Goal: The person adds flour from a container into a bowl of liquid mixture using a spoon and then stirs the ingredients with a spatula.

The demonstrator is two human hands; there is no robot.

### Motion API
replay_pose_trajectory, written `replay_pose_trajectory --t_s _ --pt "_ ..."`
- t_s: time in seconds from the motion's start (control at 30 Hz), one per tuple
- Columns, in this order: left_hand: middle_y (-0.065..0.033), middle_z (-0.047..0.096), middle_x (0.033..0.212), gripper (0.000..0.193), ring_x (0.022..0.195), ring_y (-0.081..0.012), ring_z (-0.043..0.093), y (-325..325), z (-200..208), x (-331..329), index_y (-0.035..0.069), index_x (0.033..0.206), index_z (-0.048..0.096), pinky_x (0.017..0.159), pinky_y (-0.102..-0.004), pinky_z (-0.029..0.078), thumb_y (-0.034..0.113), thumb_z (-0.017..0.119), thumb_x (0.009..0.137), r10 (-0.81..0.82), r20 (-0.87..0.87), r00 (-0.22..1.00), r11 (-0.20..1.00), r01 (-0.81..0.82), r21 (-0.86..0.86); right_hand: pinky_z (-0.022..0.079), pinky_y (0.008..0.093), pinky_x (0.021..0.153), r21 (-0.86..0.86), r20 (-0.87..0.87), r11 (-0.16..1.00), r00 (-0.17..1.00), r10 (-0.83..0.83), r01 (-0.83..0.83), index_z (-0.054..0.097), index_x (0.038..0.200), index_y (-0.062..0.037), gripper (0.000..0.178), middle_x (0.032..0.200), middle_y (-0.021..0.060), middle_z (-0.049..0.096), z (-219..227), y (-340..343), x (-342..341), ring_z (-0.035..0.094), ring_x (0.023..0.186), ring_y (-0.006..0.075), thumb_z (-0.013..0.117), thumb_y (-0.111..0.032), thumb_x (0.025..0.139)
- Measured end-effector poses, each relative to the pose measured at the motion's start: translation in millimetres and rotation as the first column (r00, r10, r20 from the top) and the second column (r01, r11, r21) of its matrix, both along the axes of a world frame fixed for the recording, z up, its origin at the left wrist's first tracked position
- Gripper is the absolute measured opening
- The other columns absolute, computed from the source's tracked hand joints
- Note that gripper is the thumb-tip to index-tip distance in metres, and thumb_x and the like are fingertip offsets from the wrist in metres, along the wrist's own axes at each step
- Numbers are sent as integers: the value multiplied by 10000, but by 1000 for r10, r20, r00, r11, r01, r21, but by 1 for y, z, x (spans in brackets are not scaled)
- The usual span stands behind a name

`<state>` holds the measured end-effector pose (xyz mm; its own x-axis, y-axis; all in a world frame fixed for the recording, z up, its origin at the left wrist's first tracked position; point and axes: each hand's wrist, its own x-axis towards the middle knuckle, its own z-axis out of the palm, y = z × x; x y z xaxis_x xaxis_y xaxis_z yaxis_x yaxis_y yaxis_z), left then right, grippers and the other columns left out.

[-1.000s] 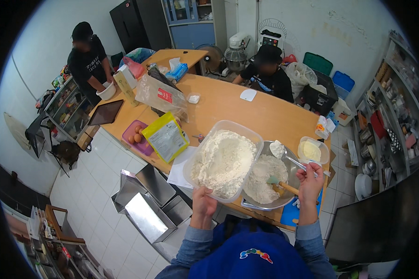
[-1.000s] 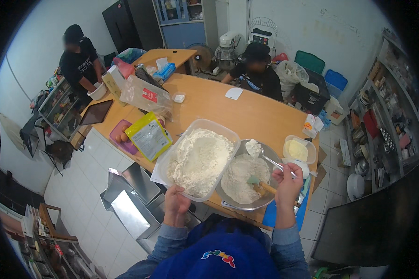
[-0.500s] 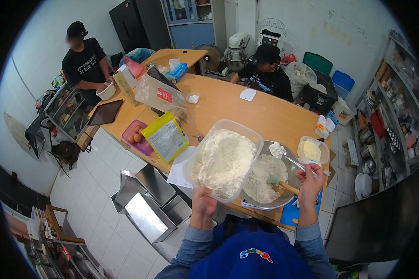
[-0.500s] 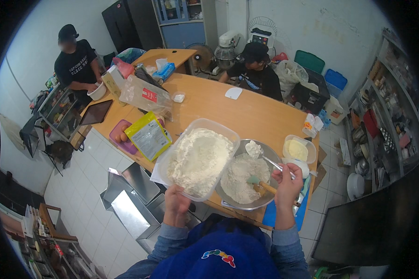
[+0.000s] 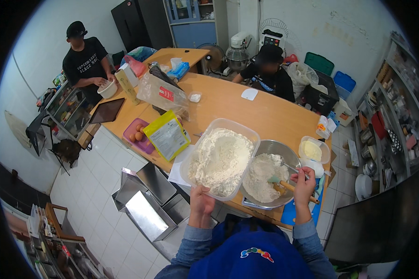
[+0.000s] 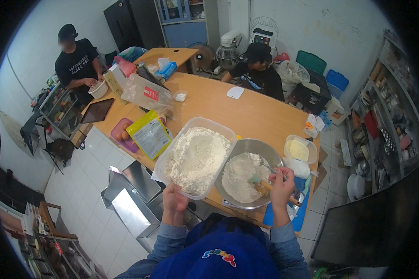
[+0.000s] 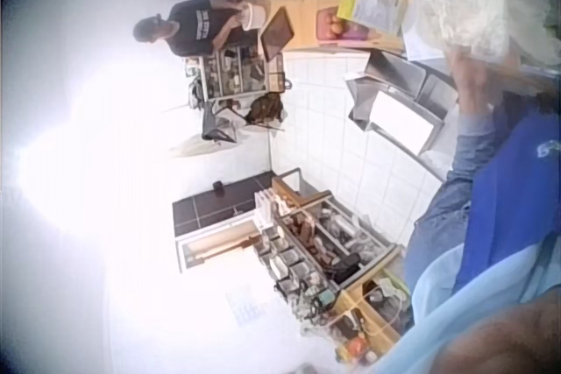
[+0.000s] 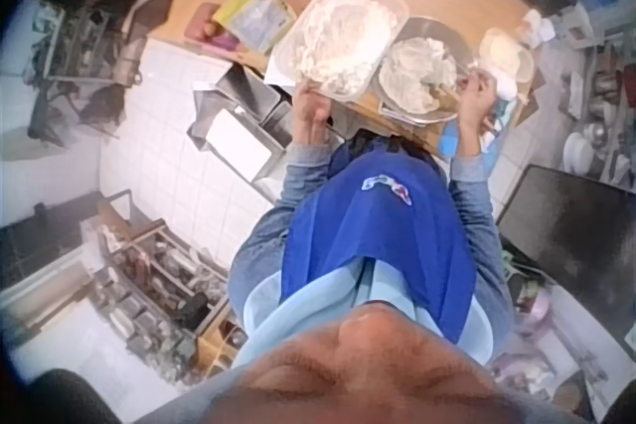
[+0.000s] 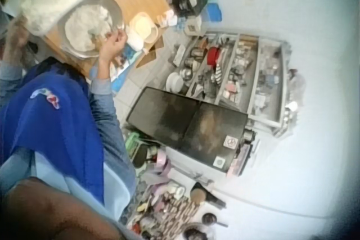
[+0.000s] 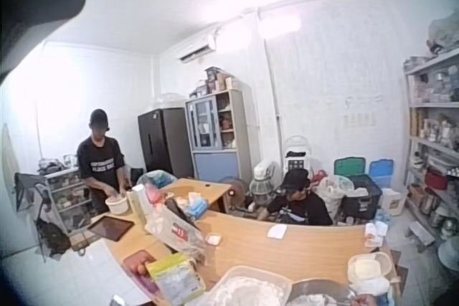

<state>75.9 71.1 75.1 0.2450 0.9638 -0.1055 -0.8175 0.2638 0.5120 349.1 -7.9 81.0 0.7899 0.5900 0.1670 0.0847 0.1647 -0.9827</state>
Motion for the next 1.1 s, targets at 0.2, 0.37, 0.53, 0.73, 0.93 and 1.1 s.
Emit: replay_pose_trajectory --t_s 0.2,0.37,0.53,0.73,0.93,1.1 --pt "-189 368 1290 677 1200 -335 359 0 4 0 -39 1289 248 1020 -461 270 15 400 632 -18 -10 1000 1000 18 -25 515 255 550 1 -148 999 988 -41 42 461 932 -1 94 871 108 567 0 -1 4 571 630 139 487 -54 860" --pt "-192 368 1288 682 1197 -340 362 0 1 0 -37 1290 247 1017 -466 273 17 399 628 -18 -5 1000 1000 18 -23 505 243 534 50 -280 996 958 -55 72 461 937 -10 106 860 115 575 1 -3 10 573 618 142 507 -53 852" --pt "-193 370 1286 679 1194 -341 365 -1 2 0 -33 1290 248 1014 -469 276 20 401 630 -27 -5 1000 999 27 -21 502 239 534 66 -272 996 961 -46 66 462 932 -11 110 850 108 583 5 -4 8 573 620 140 518 -58 850" --pt "-191 373 1285 671 1190 -343 371 0 -3 -1 -32 1287 252 1012 -472 279 27 403 636 -21 -8 1000 1000 21 -21 503 239 542 67 -268 996 963 -33 53 458 936 -13 113 860 111 585 6 -5 6 575 629 140 516 -65 854" --pt "-196 377 1282 671 1189 -349 371 -1 -4 -2 -34 1286 253 1008 -477 283 31 405 636 -26 -14 1000 999 25 -27 503 238 545 67 -253 996 967 -36 54 456 939 -13 112 868 117 588 7 -6 5 575 636 138 512 -65 857" --pt "-200 374 1282 677 1187 -352 373 -1 -1 -2 -35 1288 249 1006 -480 286 26 403 631 -22 -6 1000 999 22 -24 503 235 544 72 -249 996 968 -26 46 455 941 -16 109 871 118 588 10 -6 3 575 637 137 509 -61 857"
